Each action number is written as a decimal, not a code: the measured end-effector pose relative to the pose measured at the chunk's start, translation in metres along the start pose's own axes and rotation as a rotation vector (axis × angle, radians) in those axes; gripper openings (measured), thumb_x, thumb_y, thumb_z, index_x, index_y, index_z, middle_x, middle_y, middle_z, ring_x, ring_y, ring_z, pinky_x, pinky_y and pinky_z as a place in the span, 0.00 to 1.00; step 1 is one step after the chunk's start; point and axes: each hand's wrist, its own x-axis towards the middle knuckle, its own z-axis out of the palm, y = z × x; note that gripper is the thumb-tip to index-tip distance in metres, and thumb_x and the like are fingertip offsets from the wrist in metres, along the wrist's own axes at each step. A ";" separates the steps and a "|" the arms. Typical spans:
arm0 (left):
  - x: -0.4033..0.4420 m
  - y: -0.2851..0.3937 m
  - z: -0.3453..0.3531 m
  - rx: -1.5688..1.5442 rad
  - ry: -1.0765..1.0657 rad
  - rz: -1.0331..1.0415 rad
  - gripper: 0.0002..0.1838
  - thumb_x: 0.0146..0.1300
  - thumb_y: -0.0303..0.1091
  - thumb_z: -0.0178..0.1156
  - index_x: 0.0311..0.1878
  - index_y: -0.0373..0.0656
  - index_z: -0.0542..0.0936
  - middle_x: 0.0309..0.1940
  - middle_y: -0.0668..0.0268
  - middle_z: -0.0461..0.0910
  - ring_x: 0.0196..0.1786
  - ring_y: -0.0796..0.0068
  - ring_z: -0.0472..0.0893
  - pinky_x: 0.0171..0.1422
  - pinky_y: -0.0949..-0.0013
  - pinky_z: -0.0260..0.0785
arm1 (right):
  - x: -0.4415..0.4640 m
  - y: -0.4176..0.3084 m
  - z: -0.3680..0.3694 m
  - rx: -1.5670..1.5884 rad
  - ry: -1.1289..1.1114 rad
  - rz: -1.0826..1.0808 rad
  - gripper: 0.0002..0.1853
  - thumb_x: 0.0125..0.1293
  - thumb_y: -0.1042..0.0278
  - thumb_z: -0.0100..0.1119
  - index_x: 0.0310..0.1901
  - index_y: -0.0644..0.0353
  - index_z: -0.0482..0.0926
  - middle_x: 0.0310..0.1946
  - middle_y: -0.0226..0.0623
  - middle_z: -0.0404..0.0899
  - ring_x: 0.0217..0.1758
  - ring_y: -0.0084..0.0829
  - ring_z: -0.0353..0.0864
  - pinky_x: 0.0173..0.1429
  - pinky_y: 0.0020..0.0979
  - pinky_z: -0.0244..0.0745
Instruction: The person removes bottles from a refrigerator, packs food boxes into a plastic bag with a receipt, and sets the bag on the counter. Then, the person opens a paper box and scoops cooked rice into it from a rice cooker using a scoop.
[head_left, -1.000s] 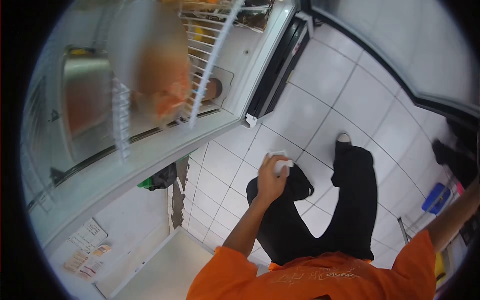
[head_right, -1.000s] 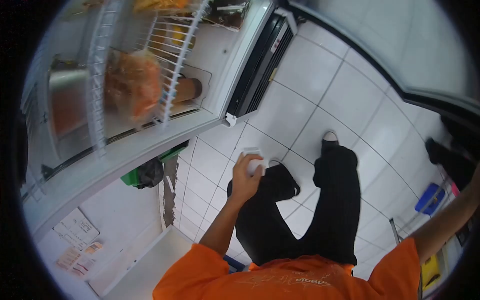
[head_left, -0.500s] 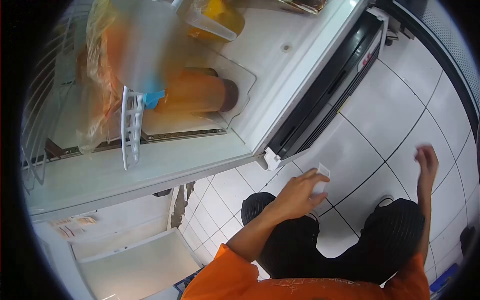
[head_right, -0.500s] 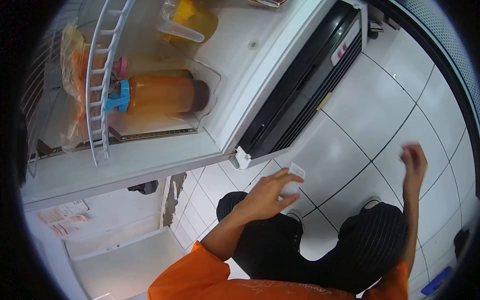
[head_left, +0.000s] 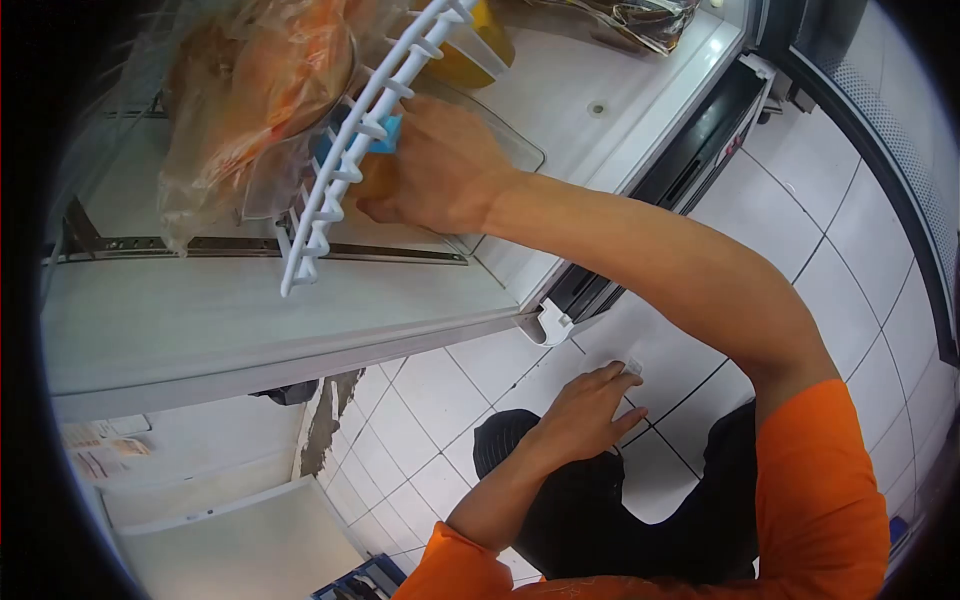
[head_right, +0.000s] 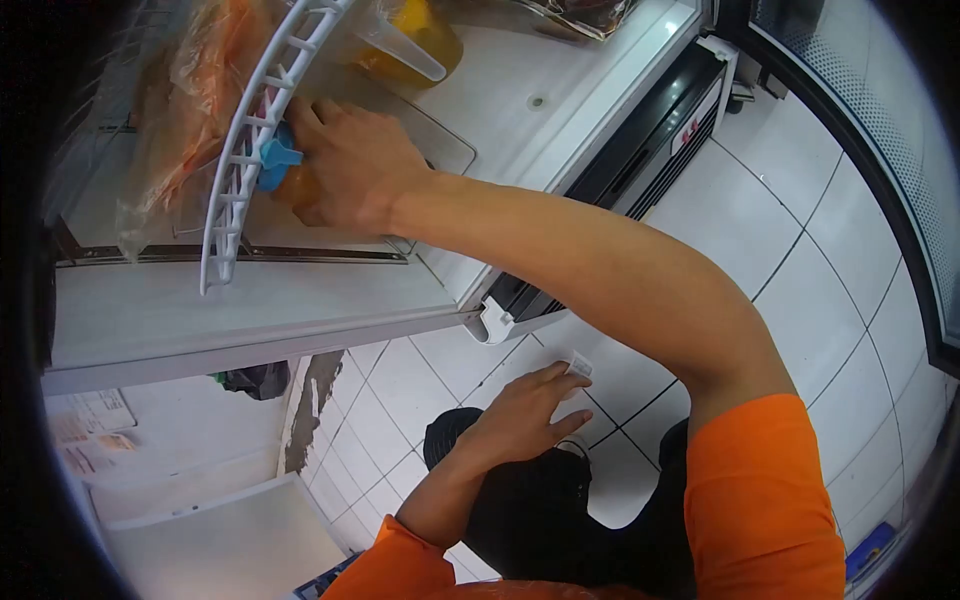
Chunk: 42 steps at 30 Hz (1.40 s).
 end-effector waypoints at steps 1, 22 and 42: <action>-0.001 -0.001 0.001 -0.005 0.000 0.001 0.23 0.68 0.43 0.63 0.58 0.35 0.79 0.58 0.45 0.77 0.61 0.44 0.76 0.68 0.54 0.68 | -0.003 0.004 0.003 0.025 0.044 -0.065 0.38 0.50 0.52 0.73 0.59 0.63 0.68 0.48 0.49 0.78 0.53 0.51 0.80 0.56 0.44 0.78; 0.009 -0.008 0.012 0.099 0.065 0.118 0.24 0.67 0.44 0.62 0.55 0.31 0.79 0.53 0.47 0.79 0.59 0.47 0.78 0.66 0.53 0.69 | -0.141 0.020 -0.129 0.604 0.314 -0.338 0.53 0.48 0.61 0.84 0.71 0.61 0.57 0.62 0.56 0.72 0.66 0.49 0.77 0.66 0.46 0.79; 0.002 -0.003 -0.001 0.003 0.038 0.109 0.24 0.67 0.43 0.64 0.58 0.34 0.79 0.58 0.43 0.77 0.60 0.45 0.77 0.67 0.54 0.68 | -0.049 0.074 -0.109 0.168 0.700 -0.344 0.42 0.58 0.69 0.77 0.67 0.59 0.56 0.57 0.43 0.69 0.63 0.35 0.75 0.65 0.35 0.77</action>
